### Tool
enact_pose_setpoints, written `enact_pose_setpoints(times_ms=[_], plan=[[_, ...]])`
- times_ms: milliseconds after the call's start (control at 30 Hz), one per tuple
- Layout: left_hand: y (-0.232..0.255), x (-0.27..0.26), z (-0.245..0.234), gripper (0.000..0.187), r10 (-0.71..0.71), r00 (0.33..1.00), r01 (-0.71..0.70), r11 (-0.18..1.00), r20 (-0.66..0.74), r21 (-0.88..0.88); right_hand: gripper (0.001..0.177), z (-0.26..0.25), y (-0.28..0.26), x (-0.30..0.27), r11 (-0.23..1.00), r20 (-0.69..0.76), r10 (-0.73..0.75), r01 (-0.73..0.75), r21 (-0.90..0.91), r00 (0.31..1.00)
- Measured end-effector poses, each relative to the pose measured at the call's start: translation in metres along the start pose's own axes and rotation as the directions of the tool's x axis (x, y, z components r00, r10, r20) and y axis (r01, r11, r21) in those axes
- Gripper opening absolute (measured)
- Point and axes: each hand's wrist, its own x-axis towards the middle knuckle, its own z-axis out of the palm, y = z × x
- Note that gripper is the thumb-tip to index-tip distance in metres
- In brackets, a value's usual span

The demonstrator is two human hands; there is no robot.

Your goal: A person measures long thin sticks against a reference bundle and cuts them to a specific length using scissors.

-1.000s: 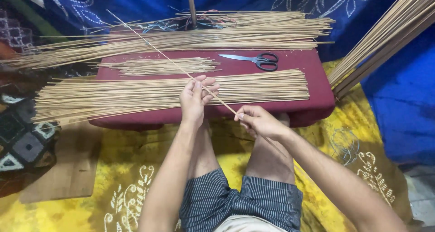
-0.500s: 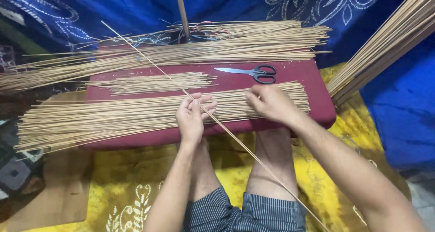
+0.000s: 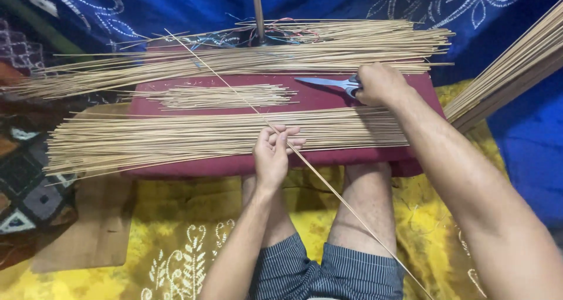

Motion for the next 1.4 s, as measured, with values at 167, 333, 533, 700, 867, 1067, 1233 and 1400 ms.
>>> enact_pose_setpoints(times_ms=[167,333,533,700,867,1067,1233,1400], plan=[[-0.004,-0.011,0.005,0.019,0.009,1.000,-0.009,1.000,0.020,0.010,0.047,-0.049,-0.018,-0.044,0.988,0.040,-0.018,0.011,0.151,0.999],[-0.015,-0.017,0.010,0.033,0.039,0.998,-0.039,0.999,0.046,0.006,0.053,-0.082,-0.050,-0.092,0.956,0.031,-0.084,0.072,0.283,0.996],[-0.036,-0.008,0.006,0.041,0.048,0.997,-0.047,0.999,0.060,-0.013,0.066,-0.120,-0.082,-0.128,0.948,0.227,-0.125,0.049,0.316,0.966],[-0.038,-0.005,0.009,0.045,0.058,0.995,-0.057,0.998,0.086,-0.005,0.066,-0.121,-0.096,-0.124,0.980,0.332,-0.065,-0.003,0.200,0.941],[-0.026,-0.010,0.016,0.043,0.049,0.994,-0.051,0.999,0.098,0.016,0.062,-0.109,-0.097,-0.100,0.975,0.364,-0.134,0.057,0.213,0.922],[-0.032,-0.010,0.012,0.044,0.031,0.990,-0.032,1.000,0.140,-0.001,0.060,-0.121,-0.108,-0.096,0.978,0.386,-0.161,0.095,0.185,0.908],[-0.045,-0.006,0.005,0.041,0.032,0.985,-0.027,0.999,0.172,-0.030,0.058,-0.120,-0.105,-0.084,0.977,0.380,-0.185,0.129,0.167,0.906],[-0.047,-0.001,0.002,0.039,-0.007,0.972,0.040,0.990,0.235,-0.134,0.059,-0.120,-0.103,-0.077,0.973,0.385,-0.225,0.187,0.133,0.895]])
